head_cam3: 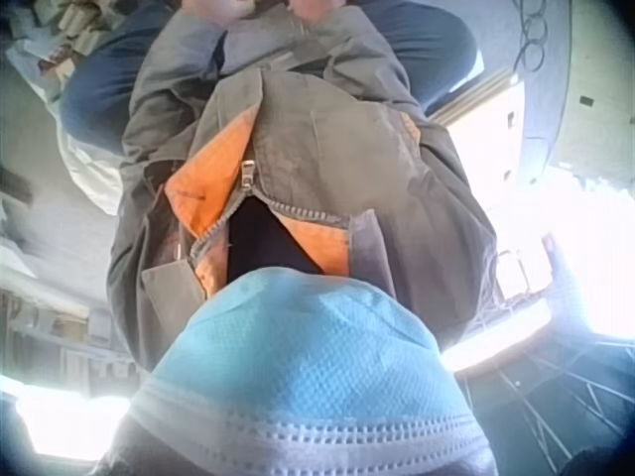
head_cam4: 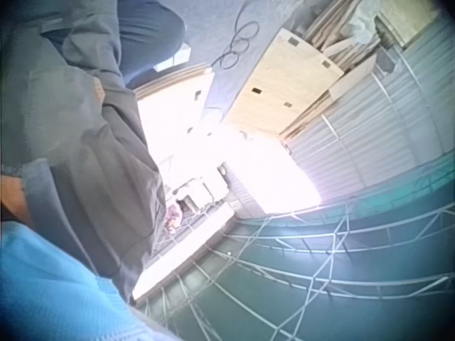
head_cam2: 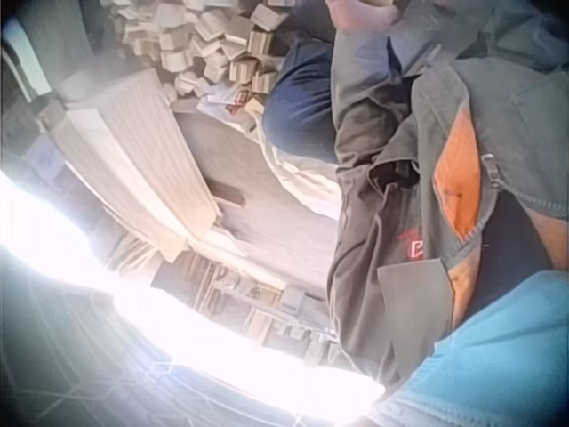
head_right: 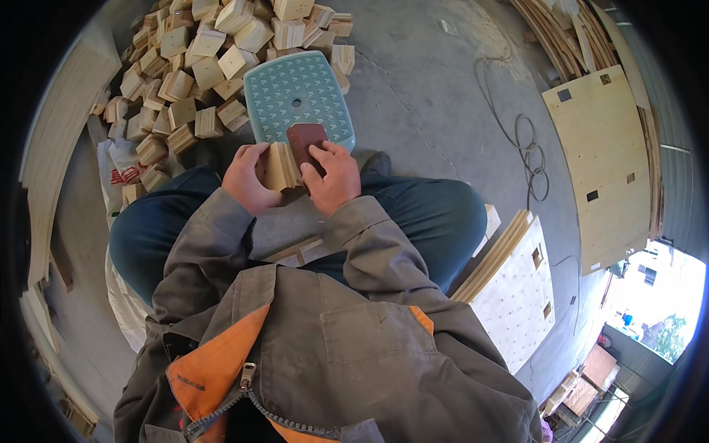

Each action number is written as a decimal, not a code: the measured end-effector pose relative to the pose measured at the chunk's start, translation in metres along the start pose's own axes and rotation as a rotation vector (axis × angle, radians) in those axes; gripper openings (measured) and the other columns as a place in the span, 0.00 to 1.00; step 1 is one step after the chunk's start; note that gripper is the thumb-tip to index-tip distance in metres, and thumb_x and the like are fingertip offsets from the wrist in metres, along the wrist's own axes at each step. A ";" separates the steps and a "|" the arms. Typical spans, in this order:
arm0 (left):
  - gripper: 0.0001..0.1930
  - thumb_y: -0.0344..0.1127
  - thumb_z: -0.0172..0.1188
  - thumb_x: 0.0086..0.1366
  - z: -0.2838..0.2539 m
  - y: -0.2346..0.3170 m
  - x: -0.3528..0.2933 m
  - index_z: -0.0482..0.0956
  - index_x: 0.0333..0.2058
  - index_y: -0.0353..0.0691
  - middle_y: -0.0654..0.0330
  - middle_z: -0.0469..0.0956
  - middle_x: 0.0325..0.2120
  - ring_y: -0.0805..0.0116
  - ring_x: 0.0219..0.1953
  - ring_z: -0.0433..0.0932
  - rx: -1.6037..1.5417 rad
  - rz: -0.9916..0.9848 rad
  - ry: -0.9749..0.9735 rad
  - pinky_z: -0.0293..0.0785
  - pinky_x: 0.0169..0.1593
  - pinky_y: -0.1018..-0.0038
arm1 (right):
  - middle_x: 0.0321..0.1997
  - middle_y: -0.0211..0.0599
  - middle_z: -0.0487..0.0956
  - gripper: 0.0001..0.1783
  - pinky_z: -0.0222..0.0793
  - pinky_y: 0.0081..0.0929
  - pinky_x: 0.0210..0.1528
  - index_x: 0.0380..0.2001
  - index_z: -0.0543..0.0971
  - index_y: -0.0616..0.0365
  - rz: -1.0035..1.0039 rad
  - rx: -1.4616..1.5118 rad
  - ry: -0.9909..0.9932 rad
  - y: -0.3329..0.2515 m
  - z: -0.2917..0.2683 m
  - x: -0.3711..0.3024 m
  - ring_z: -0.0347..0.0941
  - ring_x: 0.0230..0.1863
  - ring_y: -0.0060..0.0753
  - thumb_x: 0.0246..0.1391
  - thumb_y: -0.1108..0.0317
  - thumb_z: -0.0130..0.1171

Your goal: The person sits on the floor and sands small wooden blocks using a sanding block. They repeatedly pick up blocks, sand the edges and faces, and place them back into a pile.

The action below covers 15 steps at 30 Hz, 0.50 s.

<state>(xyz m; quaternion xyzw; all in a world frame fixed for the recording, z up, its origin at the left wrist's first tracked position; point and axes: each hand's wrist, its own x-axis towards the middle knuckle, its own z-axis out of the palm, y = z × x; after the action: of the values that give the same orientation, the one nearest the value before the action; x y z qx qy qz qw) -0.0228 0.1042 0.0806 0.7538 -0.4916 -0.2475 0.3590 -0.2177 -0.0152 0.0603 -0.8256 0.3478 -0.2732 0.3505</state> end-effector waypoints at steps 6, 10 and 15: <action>0.50 0.37 0.81 0.35 -0.003 -0.005 0.001 0.75 0.62 0.31 0.46 0.76 0.55 0.46 0.57 0.79 -0.014 -0.020 0.013 0.79 0.62 0.62 | 0.64 0.60 0.79 0.25 0.72 0.50 0.66 0.56 0.85 0.61 -0.016 0.042 -0.050 -0.010 -0.009 -0.007 0.77 0.63 0.62 0.60 0.59 0.70; 0.49 0.37 0.80 0.36 -0.003 -0.004 0.003 0.74 0.62 0.30 0.45 0.76 0.55 0.46 0.58 0.79 -0.030 -0.008 -0.002 0.78 0.63 0.62 | 0.62 0.60 0.80 0.25 0.71 0.50 0.67 0.56 0.85 0.62 -0.004 0.059 -0.036 -0.010 -0.009 -0.002 0.76 0.64 0.62 0.59 0.60 0.70; 0.50 0.36 0.80 0.36 0.002 0.006 0.001 0.73 0.63 0.28 0.45 0.75 0.56 0.47 0.59 0.79 -0.176 0.030 -0.074 0.78 0.64 0.63 | 0.62 0.56 0.82 0.23 0.70 0.45 0.70 0.56 0.85 0.60 0.011 -0.006 0.021 0.003 -0.007 0.019 0.76 0.65 0.56 0.60 0.61 0.69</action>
<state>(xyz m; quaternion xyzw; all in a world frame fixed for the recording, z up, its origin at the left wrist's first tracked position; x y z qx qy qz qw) -0.0273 0.1013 0.0847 0.7020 -0.4922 -0.3120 0.4093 -0.2118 -0.0345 0.0657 -0.8219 0.3567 -0.2788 0.3458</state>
